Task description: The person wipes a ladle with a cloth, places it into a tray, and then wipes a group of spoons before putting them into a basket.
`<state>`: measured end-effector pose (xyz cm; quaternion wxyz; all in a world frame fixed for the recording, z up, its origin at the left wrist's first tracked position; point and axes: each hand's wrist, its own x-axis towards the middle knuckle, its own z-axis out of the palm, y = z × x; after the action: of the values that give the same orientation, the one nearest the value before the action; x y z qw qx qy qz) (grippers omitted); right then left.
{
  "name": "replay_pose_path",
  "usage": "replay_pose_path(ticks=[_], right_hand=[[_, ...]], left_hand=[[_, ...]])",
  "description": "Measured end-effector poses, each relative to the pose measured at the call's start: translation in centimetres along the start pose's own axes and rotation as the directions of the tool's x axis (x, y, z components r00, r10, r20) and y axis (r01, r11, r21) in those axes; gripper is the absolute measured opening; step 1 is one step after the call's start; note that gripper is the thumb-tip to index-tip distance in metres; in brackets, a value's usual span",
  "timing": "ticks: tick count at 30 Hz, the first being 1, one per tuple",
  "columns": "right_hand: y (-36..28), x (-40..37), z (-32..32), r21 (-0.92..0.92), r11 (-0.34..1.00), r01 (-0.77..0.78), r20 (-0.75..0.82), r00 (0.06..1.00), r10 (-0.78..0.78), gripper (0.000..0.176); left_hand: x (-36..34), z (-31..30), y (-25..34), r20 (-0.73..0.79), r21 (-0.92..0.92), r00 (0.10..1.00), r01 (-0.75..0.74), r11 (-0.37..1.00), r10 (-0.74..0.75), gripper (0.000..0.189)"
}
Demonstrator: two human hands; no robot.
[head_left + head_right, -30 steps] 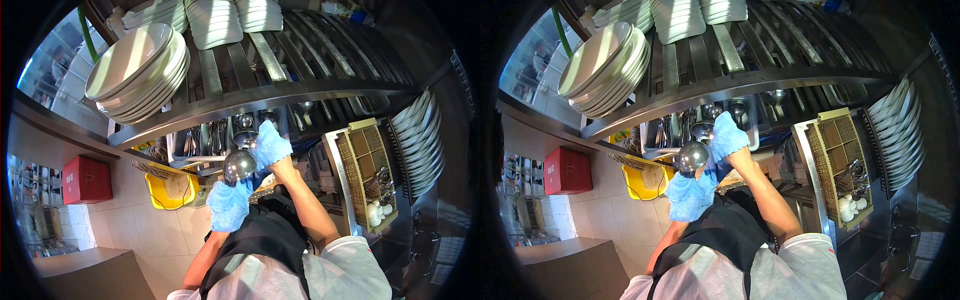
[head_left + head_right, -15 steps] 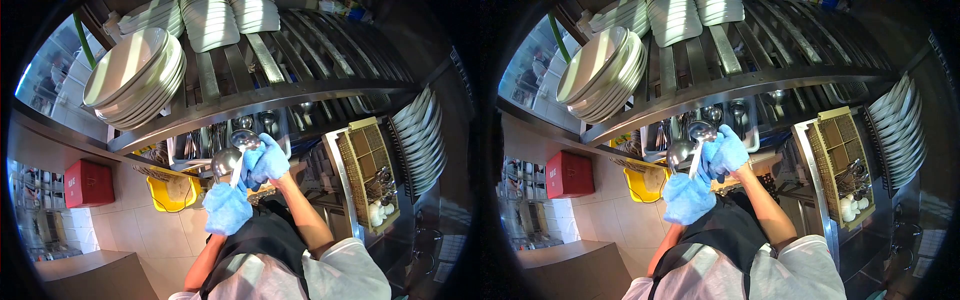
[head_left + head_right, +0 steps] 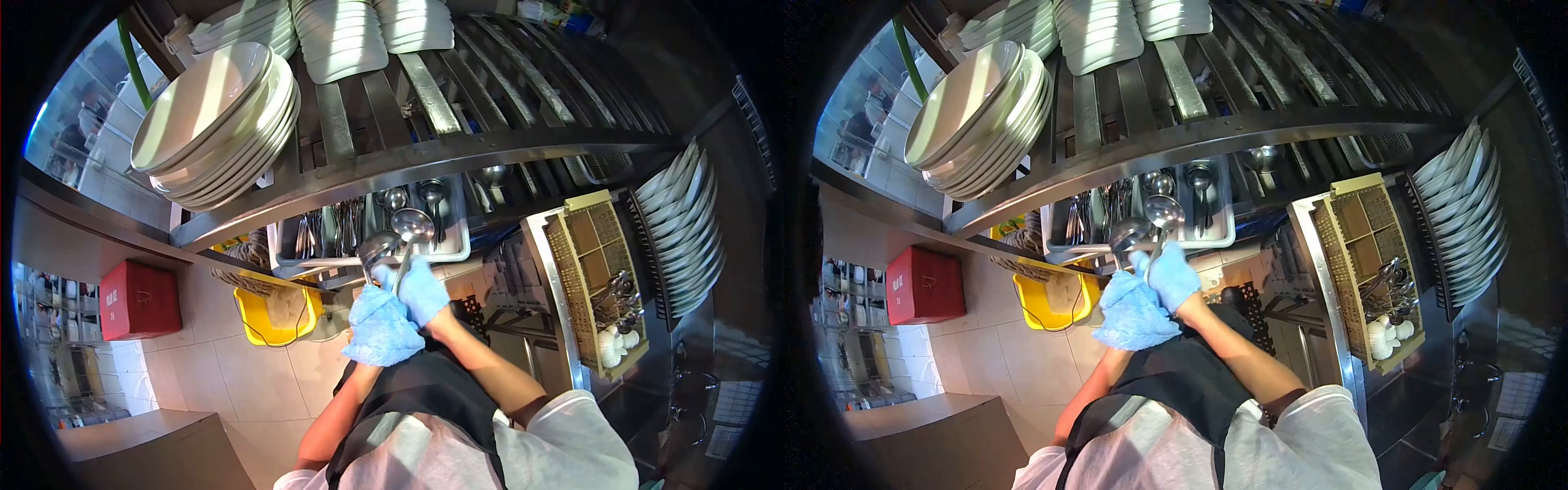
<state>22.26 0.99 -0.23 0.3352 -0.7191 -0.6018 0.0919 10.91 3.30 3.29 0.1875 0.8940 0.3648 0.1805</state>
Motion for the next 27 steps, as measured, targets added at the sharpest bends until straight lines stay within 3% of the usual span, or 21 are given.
replay_pose_path(ticks=[2, 4, 5, 6, 7, 8, 11, 12, 13, 14, 15, 16, 17, 19, 21, 22, 23, 24, 25, 26, 27], right_hand=[[1.2, -3.2, 1.7, 0.547, 0.820, -0.170, 0.052, 0.984, 0.169, 0.021], [1.9, -3.0, 1.7, 0.455, 0.867, -0.206, 0.116, 0.978, 0.172, 0.021], [2.2, -3.2, 1.7, 0.570, 0.775, -0.272, 0.158, 0.962, 0.221, 0.027], [2.0, -2.8, 1.3, 0.795, 0.469, -0.385, 0.269, 0.917, 0.296, 0.033], [2.0, -2.2, 0.8, 0.903, 0.041, -0.428, 0.393, 0.862, 0.321, 0.039], [2.0, -1.5, 0.3, 0.858, -0.291, -0.423, 0.501, 0.814, 0.295, 0.045], [3.0, -0.5, 1.0, 0.887, -0.360, -0.289, 0.422, 0.823, 0.379, 0.038], [2.4, 0.0, 0.1, 0.881, 0.217, -0.420, 0.306, 0.857, 0.414, 0.032], [1.9, 0.3, -0.4, 0.560, 0.715, -0.418, 0.196, 0.906, 0.376, 0.028], [2.5, -1.8, 1.8, 0.870, 0.376, -0.318, 0.117, 0.875, 0.470, 0.021], [2.5, -2.0, 2.4, 0.807, 0.408, -0.428, 0.180, 0.835, 0.520, 0.021], [2.8, -2.7, 2.6, 0.618, 0.712, -0.332, 0.105, 0.933, 0.344, 0.021], [3.1, -3.5, 2.8, 0.363, 0.918, -0.158, 0.088, 0.987, 0.135, 0.020], [3.5, -4.0, 3.3, 0.085, 0.996, -0.009, 0.083, 0.997, 0.002, 0.020], [3.1, -3.6, 2.9, 0.138, 0.978, -0.158, 0.138, 0.981, 0.139, 0.020], [1.2, -0.7, 0.8, -0.287, 0.956, -0.051, 0.437, 0.882, 0.179, 0.024], [1.9, -0.7, 1.2, -0.288, 0.956, -0.052, 0.440, 0.880, 0.180, 0.024], [2.4, -0.6, 1.2, 0.394, 0.741, -0.544, 0.477, 0.810, 0.342, 0.024], [3.0, -0.5, 1.2, 0.764, -0.037, -0.644, 0.605, 0.695, 0.388, 0.025], [3.8, -0.8, 0.7, 0.759, -0.374, -0.534, 0.647, 0.685, 0.335, 0.022], [5.9, -1.4, 1.7, 0.810, -0.382, -0.445, 0.583, 0.679, 0.447, 0.017]], left_hand=[[0.3, 0.7, 0.4, -0.022, -0.036, 1.000, 0.015, 0.999, -0.016, 0.025], [0.1, 0.5, 0.9, -0.008, -0.011, 0.999, 0.046, 0.999, -0.046, 0.029], [0.0, 0.3, 1.1, 0.003, 0.017, 0.998, 0.069, 0.997, -0.069, 0.033], [-0.1, 0.1, 1.2, 0.005, 0.015, 0.997, 0.072, 0.997, -0.072, 0.033], [-0.1, -0.1, 1.4, 0.070, 0.072, 0.994, 0.076, 0.995, -0.081, 0.032], [-0.1, -0.2, 1.3, 0.132, 0.130, 0.987, 0.077, 0.988, -0.094, 0.031], [-0.4, -0.1, 0.9, 0.084, 0.059, 0.994, 0.058, 0.997, -0.063, 0.032], [-0.4, -0.2, 0.8, 0.086, 0.059, 0.994, 0.059, 0.996, -0.064, 0.032], [-0.3, -0.1, 0.7, 0.095, 0.060, 0.995, -0.007, 0.998, 0.001, 0.031], [-0.3, -0.1, 0.6, 0.104, 0.060, 0.992, -0.073, 0.996, 0.067, 0.030], [-0.1, 0.0, 0.5, 0.102, 0.063, 0.989, -0.110, 0.992, 0.103, 0.031], [-0.1, 0.3, 0.4, 0.100, 0.071, 0.989, -0.114, 0.991, 0.107, 0.032], [-0.1, 0.6, 0.4, 0.093, 0.086, 0.993, -0.077, 0.993, 0.069, 0.033], [-0.1, 1.0, 0.5, 0.072, 0.101, 0.997, 0.015, 0.995, -0.022, 0.035], [-0.2, 1.5, 0.6, 0.062, 0.111, 0.993, 0.091, 0.990, -0.099, 0.038], [-0.3, 1.8, 0.7, 0.055, 0.112, 0.990, 0.122, 0.986, -0.129, 0.039], [-0.5, 2.4, 0.7, 0.055, 0.127, 0.983, 0.169, 0.977, -0.177, 0.040], [-0.3, 2.0, 0.9, 0.064, 0.144, 0.973, 0.210, 0.967, -0.221, 0.041], [-0.2, 1.4, 1.2, 0.084, 0.165, 0.956, 0.264, 0.950, -0.280, 0.042], [-0.1, 0.5, 1.3, 0.131, 0.191, 0.938, 0.294, 0.937, -0.321, 0.039], [0.4, -1.5, 2.0, 0.178, 0.220, 0.916, 0.319, 0.922, -0.360, 0.035]])
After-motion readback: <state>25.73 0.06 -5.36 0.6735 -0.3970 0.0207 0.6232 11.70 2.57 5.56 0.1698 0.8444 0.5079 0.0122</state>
